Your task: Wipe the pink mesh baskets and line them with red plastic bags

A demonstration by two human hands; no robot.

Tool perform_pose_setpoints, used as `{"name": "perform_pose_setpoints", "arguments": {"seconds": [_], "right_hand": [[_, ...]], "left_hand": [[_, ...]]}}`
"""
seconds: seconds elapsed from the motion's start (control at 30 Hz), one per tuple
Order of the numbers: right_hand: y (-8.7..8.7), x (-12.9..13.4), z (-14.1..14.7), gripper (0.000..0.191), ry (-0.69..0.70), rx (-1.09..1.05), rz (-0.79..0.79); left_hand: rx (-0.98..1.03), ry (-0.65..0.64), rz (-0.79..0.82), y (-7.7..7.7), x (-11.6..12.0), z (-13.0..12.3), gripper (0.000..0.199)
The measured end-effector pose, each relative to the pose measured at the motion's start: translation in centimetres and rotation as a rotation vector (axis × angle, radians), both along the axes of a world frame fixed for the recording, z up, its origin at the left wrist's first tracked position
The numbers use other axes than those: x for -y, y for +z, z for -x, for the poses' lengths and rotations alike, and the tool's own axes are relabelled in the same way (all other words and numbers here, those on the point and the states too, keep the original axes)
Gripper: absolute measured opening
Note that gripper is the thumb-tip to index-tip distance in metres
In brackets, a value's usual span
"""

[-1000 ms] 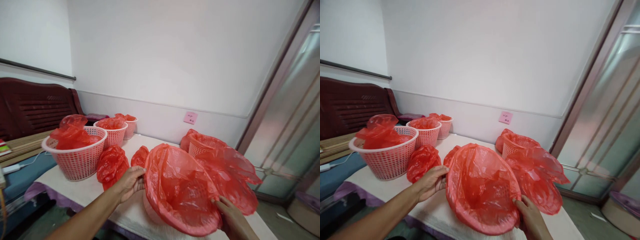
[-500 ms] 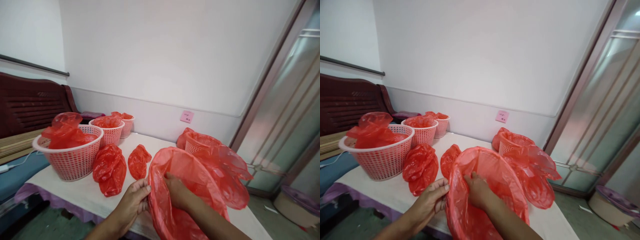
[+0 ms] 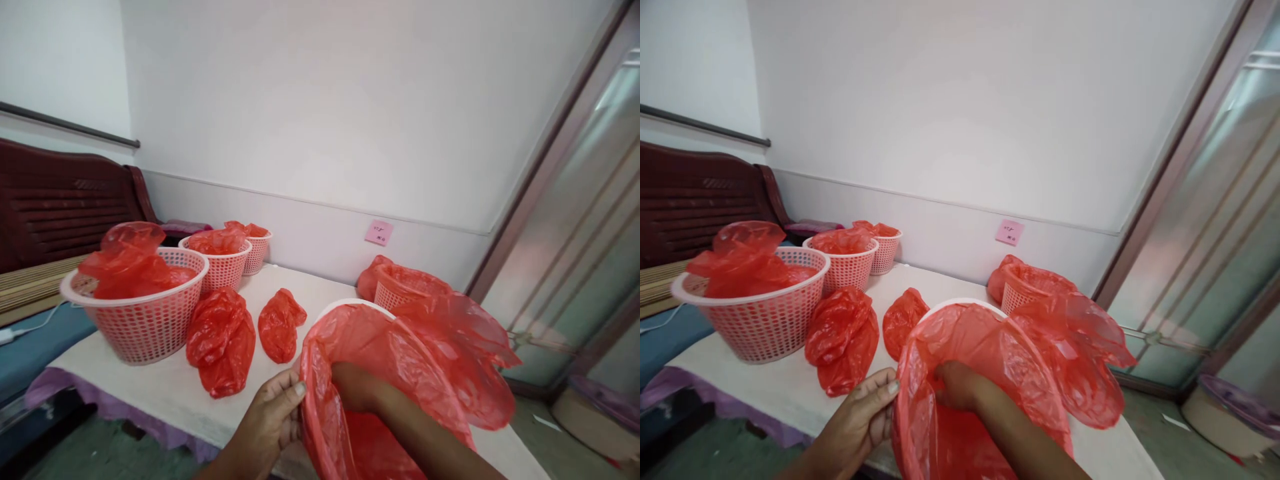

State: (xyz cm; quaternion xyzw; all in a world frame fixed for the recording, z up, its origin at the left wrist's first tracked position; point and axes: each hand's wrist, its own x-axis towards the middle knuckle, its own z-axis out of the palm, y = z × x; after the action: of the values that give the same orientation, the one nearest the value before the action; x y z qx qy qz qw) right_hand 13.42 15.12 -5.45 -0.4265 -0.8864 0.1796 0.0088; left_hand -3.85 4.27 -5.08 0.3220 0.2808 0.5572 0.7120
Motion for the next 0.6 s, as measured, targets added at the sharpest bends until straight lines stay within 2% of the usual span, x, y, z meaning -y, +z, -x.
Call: {"name": "perform_pose_setpoints", "arguments": {"seconds": [0.1, 0.17, 0.27, 0.37, 0.43, 0.53, 0.6], "right_hand": [[2.6, 0.8, -1.8, 0.019, -0.043, -0.057, -0.052], [4.4, 2.0, -3.3, 0.019, -0.084, -0.172, -0.14], [6.5, 2.9, -5.8, 0.019, -0.23, -0.407, -0.466], [7.5, 1.8, -8.2, 0.028, -0.371, -0.465, -0.808], [7.4, 0.5, -9.3, 0.036, -0.409, -0.454, -0.809], [6.8, -1.0, -9.9, 0.03, -0.417, -0.514, -0.585], [6.3, -1.4, -9.7, 0.028, -0.408, -0.584, -0.529]], "left_hand": [[0.019, 0.056, 0.025, 0.6, 0.3, 0.4, 0.027], [0.015, 0.114, 0.044, 0.6, 0.6, 0.7, 0.024], [-0.02, 0.155, 0.048, 0.5, 1.0, 0.9, 0.021], [-0.066, 0.168, 0.027, 0.6, 1.5, 0.5, 0.023], [-0.092, 0.185, 0.018, 0.7, 1.6, 0.1, 0.024], [-0.134, 0.223, 0.029, 0.4, 1.5, -0.2, 0.027], [-0.159, 0.272, 0.053, 0.2, 1.5, -0.2, 0.031]]}}
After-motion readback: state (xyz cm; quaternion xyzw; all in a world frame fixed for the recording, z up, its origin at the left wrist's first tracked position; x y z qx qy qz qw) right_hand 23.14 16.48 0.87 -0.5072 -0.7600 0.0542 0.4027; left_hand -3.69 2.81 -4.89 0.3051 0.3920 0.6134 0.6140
